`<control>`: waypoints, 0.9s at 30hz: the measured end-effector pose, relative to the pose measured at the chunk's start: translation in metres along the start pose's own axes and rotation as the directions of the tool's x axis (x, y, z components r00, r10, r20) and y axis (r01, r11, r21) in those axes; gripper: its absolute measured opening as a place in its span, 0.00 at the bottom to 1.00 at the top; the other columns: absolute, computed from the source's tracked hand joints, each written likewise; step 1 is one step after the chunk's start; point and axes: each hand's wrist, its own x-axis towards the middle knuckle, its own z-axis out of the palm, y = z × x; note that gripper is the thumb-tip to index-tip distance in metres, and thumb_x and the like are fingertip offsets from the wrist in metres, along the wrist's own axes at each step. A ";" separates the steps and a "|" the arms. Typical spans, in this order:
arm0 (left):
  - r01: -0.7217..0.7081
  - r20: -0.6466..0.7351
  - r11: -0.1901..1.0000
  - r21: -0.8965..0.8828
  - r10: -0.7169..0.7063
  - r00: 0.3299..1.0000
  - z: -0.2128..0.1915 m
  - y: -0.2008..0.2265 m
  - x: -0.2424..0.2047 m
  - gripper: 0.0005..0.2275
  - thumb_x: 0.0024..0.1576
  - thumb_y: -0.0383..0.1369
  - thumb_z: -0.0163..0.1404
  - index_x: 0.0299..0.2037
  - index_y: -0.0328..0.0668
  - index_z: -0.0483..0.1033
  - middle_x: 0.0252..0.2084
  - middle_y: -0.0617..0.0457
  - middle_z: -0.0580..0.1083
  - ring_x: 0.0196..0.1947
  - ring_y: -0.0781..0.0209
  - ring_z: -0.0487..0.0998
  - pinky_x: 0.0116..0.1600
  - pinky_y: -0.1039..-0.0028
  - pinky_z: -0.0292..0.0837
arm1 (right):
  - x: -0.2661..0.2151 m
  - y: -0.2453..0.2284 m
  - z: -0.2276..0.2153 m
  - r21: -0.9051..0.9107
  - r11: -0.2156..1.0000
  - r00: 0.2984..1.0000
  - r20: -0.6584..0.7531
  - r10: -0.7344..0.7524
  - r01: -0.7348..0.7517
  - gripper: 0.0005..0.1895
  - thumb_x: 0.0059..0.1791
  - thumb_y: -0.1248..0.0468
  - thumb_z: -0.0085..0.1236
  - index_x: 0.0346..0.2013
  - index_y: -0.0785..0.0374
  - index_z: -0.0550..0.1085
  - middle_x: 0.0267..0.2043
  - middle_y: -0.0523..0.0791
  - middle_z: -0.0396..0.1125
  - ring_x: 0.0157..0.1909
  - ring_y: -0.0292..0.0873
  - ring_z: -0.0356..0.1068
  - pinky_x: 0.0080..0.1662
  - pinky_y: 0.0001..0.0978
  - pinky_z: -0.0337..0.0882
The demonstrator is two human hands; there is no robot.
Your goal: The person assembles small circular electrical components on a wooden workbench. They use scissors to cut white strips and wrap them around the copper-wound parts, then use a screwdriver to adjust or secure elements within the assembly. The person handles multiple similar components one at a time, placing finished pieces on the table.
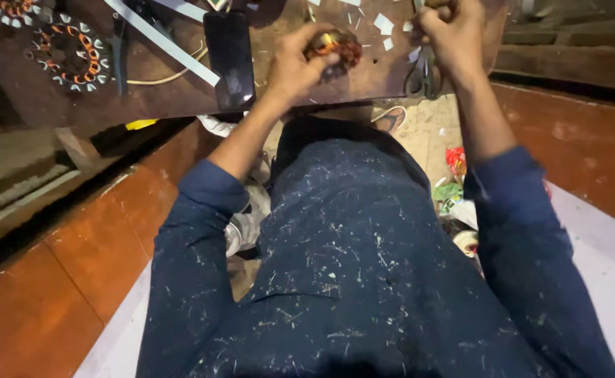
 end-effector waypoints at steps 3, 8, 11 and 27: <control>-0.004 0.049 0.998 0.057 0.001 0.999 0.013 0.003 -0.009 0.17 0.52 0.25 0.64 0.51 0.39 0.78 0.44 0.48 0.82 0.44 0.57 0.86 0.51 0.70 0.80 | -0.028 -0.016 0.029 0.419 0.905 0.994 0.108 0.027 -0.070 0.18 0.60 0.71 0.55 0.60 0.70 0.59 0.45 0.55 0.76 0.45 0.49 0.80 0.48 0.40 0.84; 0.058 0.017 0.998 0.028 -0.059 0.998 0.021 0.003 -0.003 0.17 0.52 0.27 0.63 0.50 0.37 0.76 0.44 0.46 0.81 0.45 0.53 0.85 0.51 0.68 0.79 | -0.038 -0.033 0.065 0.281 0.933 0.962 0.086 -0.259 0.226 0.23 0.62 0.75 0.57 0.64 0.67 0.54 0.52 0.53 0.71 0.54 0.49 0.77 0.56 0.39 0.82; 0.041 -0.031 0.993 0.112 -0.038 0.999 0.025 -0.007 -0.014 0.17 0.51 0.27 0.62 0.50 0.36 0.76 0.44 0.44 0.80 0.45 0.48 0.82 0.51 0.64 0.77 | -0.042 -0.036 0.071 -0.055 0.948 0.946 0.103 -0.308 0.314 0.18 0.64 0.75 0.61 0.60 0.69 0.61 0.50 0.53 0.69 0.47 0.47 0.74 0.48 0.34 0.76; 0.132 -0.004 0.991 -0.018 -0.132 0.991 0.024 0.002 -0.010 0.21 0.51 0.27 0.66 0.55 0.43 0.77 0.51 0.49 0.77 0.53 0.53 0.79 0.59 0.67 0.75 | -0.058 -0.015 0.073 0.052 0.984 0.978 -0.126 -0.164 0.172 0.23 0.60 0.73 0.65 0.61 0.68 0.59 0.55 0.47 0.65 0.54 0.41 0.69 0.56 0.31 0.73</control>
